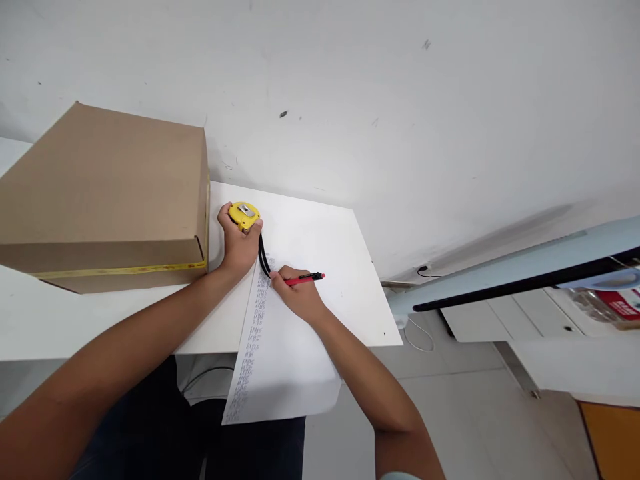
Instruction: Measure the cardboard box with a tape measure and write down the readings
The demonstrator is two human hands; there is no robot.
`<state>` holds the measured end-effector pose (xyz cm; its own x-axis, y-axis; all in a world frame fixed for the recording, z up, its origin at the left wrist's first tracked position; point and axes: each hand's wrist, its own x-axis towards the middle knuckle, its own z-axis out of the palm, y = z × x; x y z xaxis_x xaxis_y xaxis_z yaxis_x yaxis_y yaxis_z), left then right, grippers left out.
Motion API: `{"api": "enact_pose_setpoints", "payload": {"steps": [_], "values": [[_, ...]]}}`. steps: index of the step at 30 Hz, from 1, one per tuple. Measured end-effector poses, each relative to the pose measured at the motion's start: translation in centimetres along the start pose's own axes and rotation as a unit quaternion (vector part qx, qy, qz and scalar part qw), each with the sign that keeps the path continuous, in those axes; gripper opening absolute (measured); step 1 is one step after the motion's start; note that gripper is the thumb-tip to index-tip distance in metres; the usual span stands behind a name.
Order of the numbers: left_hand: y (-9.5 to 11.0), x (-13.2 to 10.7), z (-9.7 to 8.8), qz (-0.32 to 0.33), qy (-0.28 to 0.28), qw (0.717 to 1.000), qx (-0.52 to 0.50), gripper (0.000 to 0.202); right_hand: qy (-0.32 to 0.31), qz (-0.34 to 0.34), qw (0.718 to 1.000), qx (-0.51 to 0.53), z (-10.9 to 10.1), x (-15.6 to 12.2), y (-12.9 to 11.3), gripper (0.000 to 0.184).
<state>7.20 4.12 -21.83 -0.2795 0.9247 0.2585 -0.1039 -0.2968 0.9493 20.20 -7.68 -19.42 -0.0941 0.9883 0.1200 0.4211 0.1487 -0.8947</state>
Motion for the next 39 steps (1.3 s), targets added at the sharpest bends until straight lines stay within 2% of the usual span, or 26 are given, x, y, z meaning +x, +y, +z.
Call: {"api": "enact_pose_setpoints", "payload": {"steps": [5,20,24,34,39], "values": [[0.04,0.03,-0.04,0.002,-0.001,1.0,0.002,0.069,-0.01,-0.004,1.0,0.0,-0.01,0.0,-0.06,0.045],[0.54,-0.31,0.12,-0.004,0.0,1.0,-0.005,0.067,0.018,-0.002,1.0,-0.022,0.04,0.01,0.32,0.042],[0.46,-0.27,0.11,-0.006,-0.003,1.0,-0.004,0.067,0.01,0.002,1.0,-0.027,-0.01,0.08,0.3,0.043],[0.01,-0.23,-0.08,0.005,-0.019,1.0,-0.005,0.068,0.041,-0.004,0.998,-0.037,0.22,0.09,0.11,0.048],[0.28,-0.3,0.01,-0.003,-0.018,1.0,-0.005,0.068,0.037,-0.002,0.998,-0.048,0.15,0.03,0.04,0.049]]}}
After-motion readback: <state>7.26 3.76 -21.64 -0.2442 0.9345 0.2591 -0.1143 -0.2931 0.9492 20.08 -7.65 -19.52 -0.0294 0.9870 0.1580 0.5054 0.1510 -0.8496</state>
